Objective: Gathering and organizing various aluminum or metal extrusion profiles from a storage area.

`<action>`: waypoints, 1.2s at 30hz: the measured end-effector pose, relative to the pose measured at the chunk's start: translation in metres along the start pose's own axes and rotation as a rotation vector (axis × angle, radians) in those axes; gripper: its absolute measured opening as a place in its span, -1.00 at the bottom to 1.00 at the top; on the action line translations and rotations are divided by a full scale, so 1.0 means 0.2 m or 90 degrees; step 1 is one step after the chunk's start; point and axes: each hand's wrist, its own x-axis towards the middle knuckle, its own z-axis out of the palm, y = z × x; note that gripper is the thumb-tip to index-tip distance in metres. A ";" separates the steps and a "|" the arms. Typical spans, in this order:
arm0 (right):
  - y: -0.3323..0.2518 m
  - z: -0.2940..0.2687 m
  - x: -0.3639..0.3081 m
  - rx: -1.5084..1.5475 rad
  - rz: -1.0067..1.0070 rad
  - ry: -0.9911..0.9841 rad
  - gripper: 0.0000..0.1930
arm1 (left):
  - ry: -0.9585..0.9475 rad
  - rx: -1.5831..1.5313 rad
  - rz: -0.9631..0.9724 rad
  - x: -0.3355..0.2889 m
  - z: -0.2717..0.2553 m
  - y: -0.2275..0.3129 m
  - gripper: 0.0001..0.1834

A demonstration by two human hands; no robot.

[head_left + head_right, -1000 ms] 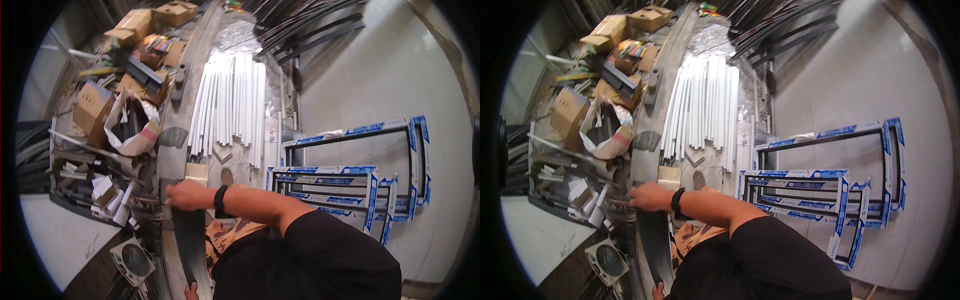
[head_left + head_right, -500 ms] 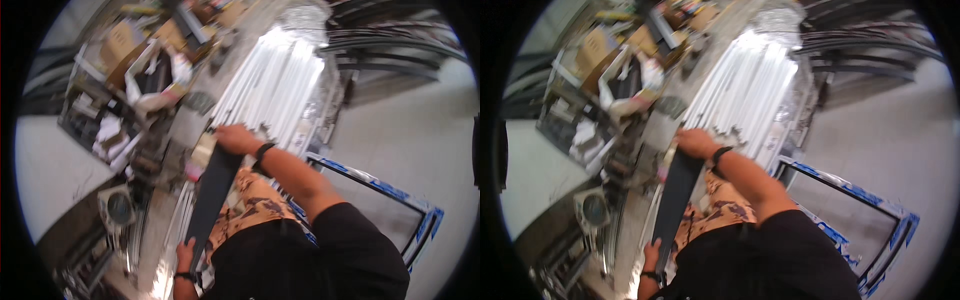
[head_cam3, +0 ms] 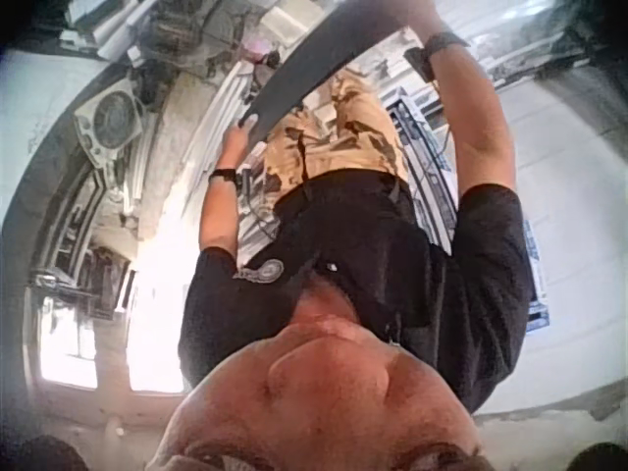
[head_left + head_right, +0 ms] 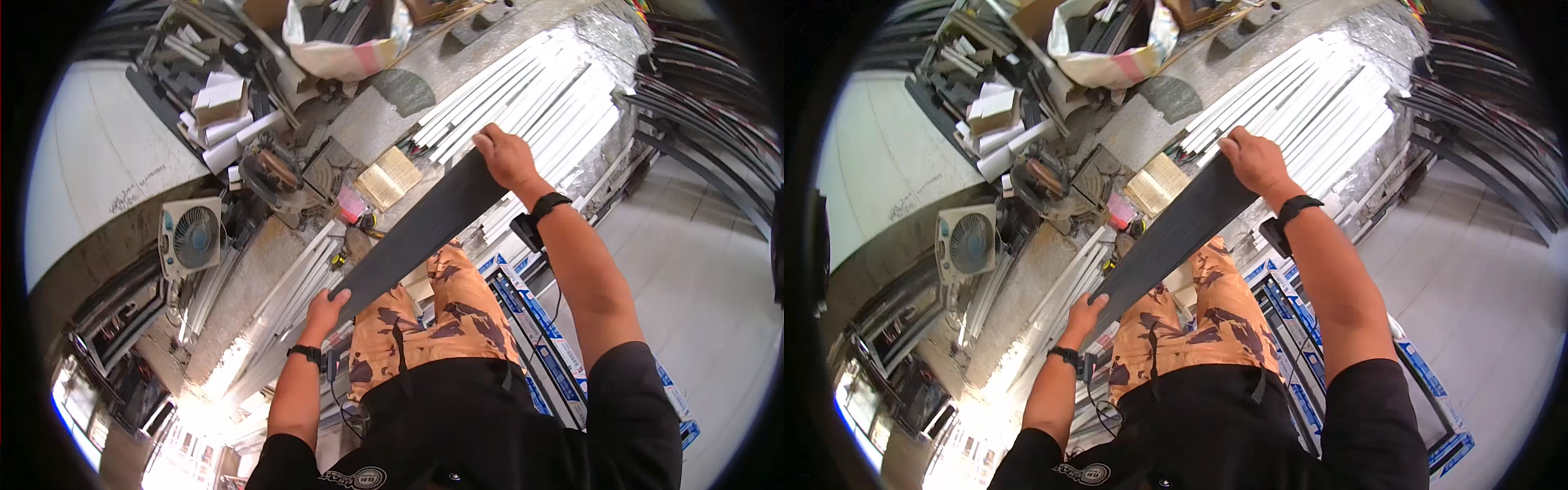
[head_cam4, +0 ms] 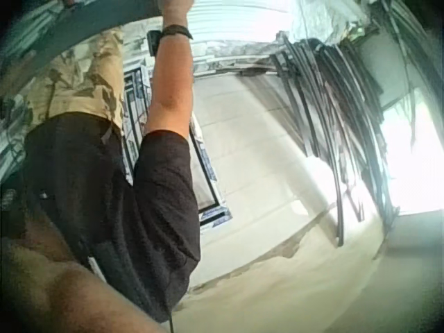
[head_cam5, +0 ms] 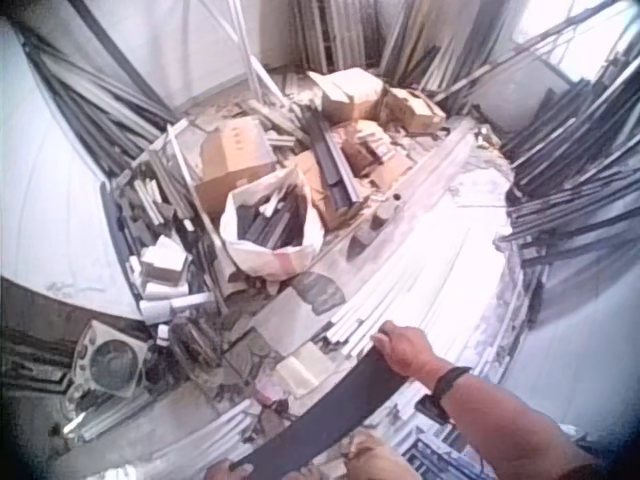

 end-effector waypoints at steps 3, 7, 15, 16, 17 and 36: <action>0.02 0.12 0.06 0.011 0.017 -0.006 -0.64 | 0.004 -0.019 0.006 0.16 0.04 -0.07 -0.16; 0.06 0.30 0.12 -0.013 0.037 -0.031 -0.61 | 0.020 -0.071 0.033 0.36 0.11 -0.15 -0.20; 0.24 0.76 0.22 -0.025 0.046 -0.079 -0.56 | -0.001 -0.074 -0.036 0.66 0.21 -0.24 -0.30; 0.24 0.80 0.23 -0.030 0.053 -0.106 -0.57 | 0.014 -0.075 -0.027 0.68 0.23 -0.26 -0.32; 0.26 0.87 0.23 -0.028 0.055 -0.115 -0.57 | 0.009 -0.074 -0.034 0.70 0.25 -0.29 -0.32; 0.48 1.47 0.27 0.027 0.318 -0.266 -0.31 | -0.066 -0.202 -0.033 0.48 0.52 -0.46 -0.61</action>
